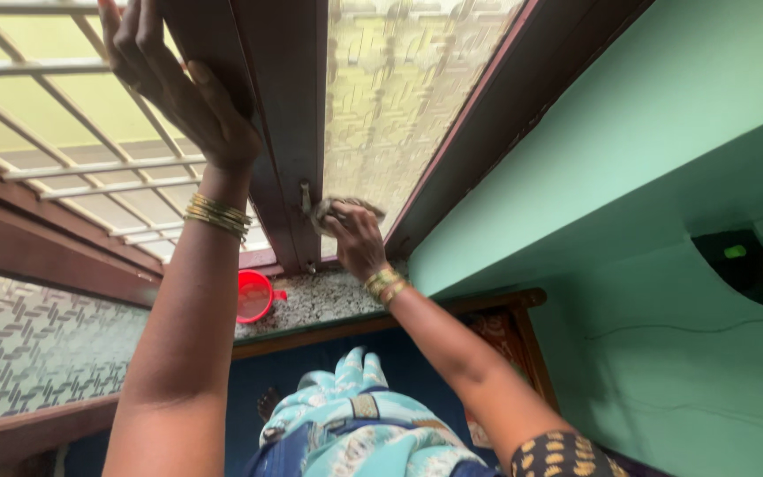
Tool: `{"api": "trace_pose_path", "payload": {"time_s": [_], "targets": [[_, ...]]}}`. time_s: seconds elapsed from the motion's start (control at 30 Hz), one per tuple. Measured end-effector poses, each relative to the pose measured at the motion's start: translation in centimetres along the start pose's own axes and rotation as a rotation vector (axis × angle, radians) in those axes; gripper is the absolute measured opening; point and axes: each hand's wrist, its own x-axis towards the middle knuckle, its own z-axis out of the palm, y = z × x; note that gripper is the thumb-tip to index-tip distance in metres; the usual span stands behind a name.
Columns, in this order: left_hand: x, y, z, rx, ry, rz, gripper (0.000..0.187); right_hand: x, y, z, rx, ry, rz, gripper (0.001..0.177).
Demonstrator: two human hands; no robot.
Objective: The person sprays a window pane with a spray bottle and wipes it with a cloth. They repeat this process on multiple window panes, wiping the glass and the wooden frame.
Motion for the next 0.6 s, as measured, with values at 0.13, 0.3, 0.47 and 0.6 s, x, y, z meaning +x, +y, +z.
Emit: {"api": "trace_pose_path", "payload": {"time_s": [0.13,0.3,0.47,0.6], "targets": [[0.2,-0.2,0.4,0.005,0.020,0.016,0.067,2.5,-2.2,-1.7,0.046,0.165,0.138,0.034],[-0.4,-0.6,0.6,0.036,0.027,-0.016,0.065,5.5,-4.7,-2.6,0.163,0.197,0.324,0.028],[-0.7,-0.6,0.7,0.041,0.021,-0.042,0.064,4.4,-5.6,-0.4,0.301,0.195,0.474,0.031],[-0.9,-0.7,0.2,0.056,-0.005,-0.055,0.063,2.8,-5.5,0.8,0.356,0.145,0.429,0.029]]}}
